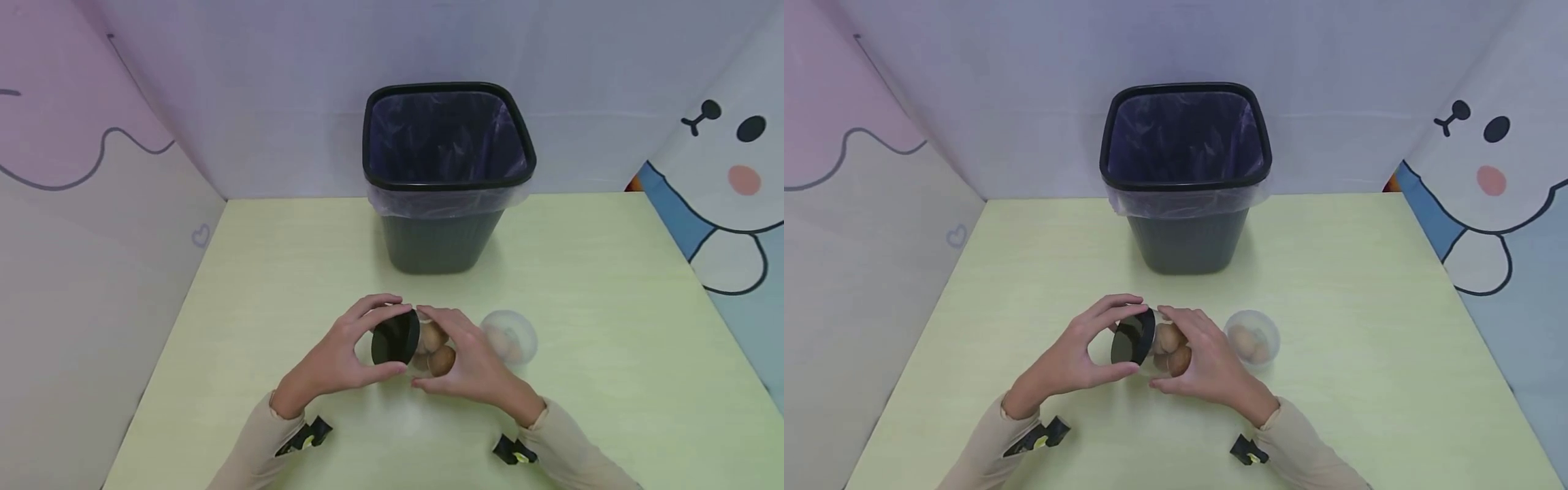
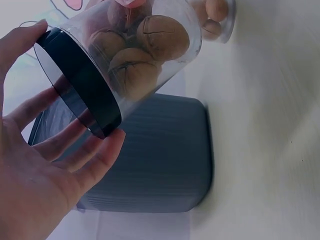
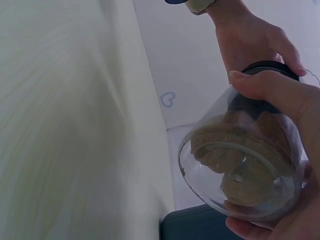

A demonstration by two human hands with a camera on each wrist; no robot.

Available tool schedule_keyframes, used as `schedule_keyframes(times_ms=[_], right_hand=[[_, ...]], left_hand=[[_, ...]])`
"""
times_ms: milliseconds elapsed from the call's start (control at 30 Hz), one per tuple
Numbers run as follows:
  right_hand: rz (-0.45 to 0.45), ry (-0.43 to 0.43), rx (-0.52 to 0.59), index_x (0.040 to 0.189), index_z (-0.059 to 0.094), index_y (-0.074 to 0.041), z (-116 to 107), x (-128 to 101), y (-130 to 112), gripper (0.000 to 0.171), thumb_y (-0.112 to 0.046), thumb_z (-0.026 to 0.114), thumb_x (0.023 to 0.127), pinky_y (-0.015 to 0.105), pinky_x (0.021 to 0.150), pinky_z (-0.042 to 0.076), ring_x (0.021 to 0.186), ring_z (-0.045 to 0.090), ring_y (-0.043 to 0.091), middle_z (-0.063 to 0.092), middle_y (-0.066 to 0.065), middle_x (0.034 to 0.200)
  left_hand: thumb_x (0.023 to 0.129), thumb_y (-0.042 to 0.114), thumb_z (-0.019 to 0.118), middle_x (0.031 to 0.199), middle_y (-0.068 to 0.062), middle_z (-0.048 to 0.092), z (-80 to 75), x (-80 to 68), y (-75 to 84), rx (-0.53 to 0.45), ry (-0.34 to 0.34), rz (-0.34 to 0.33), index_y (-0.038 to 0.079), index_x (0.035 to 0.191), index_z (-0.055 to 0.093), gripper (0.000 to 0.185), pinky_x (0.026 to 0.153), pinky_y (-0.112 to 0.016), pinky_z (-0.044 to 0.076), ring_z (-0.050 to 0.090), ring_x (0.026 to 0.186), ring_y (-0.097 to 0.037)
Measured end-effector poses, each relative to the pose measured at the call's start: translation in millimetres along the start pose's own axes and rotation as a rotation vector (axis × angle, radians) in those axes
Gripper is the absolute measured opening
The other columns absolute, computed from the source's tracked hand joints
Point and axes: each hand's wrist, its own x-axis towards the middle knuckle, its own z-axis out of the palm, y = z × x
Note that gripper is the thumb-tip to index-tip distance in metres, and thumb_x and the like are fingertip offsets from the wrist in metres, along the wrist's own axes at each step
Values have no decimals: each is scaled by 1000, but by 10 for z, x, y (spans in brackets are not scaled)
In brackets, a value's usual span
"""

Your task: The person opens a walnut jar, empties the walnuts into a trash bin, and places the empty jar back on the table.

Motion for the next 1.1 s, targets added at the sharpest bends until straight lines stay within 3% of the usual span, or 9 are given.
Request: schedule_keyframes(times_ms=[200,300,467,733,933,1100], right_hand=[[3,2,-17,137,47,-13,13,-31,-4,94,-41,89,57,37,85,48,109,49,11,55,-5,124],[-12,2,-20,137,47,-12,17,-34,-7,94,-41,89,57,36,85,48,108,50,13,56,-3,123],[-25,10,-10,137,46,-12,10,-9,-14,95,-40,89,58,37,86,48,109,50,15,56,-1,124],[-22,5,0,138,46,-13,14,5,-21,96,-40,89,57,37,86,48,109,51,15,56,-1,124],[-30,-6,2,138,46,-12,18,18,-17,96,-41,88,58,37,87,47,110,51,15,56,-1,125],[-32,-18,-2,139,45,-14,15,27,-13,95,-41,88,59,38,88,47,112,51,17,55,-1,126]], left_hand=[[78,48,73,133,8,44,68,-51,4,66,47,-64,28,138,47,68,75,-29,49,52,111,-13],[79,51,71,136,11,42,75,-74,31,110,48,-89,30,140,44,70,84,-31,49,50,116,-10],[80,44,73,149,9,27,2,-57,93,80,-8,-75,29,143,39,74,101,-42,38,30,135,-12],[78,18,74,152,-6,25,-95,-58,118,-12,-100,50,18,142,40,73,105,-43,33,27,137,-24],[79,17,72,149,-6,30,-105,-68,100,16,-111,39,18,142,41,71,103,-42,36,31,135,-22],[81,28,74,146,-3,34,-100,-74,100,49,-78,5,20,142,42,69,102,-40,37,33,133,-19]])
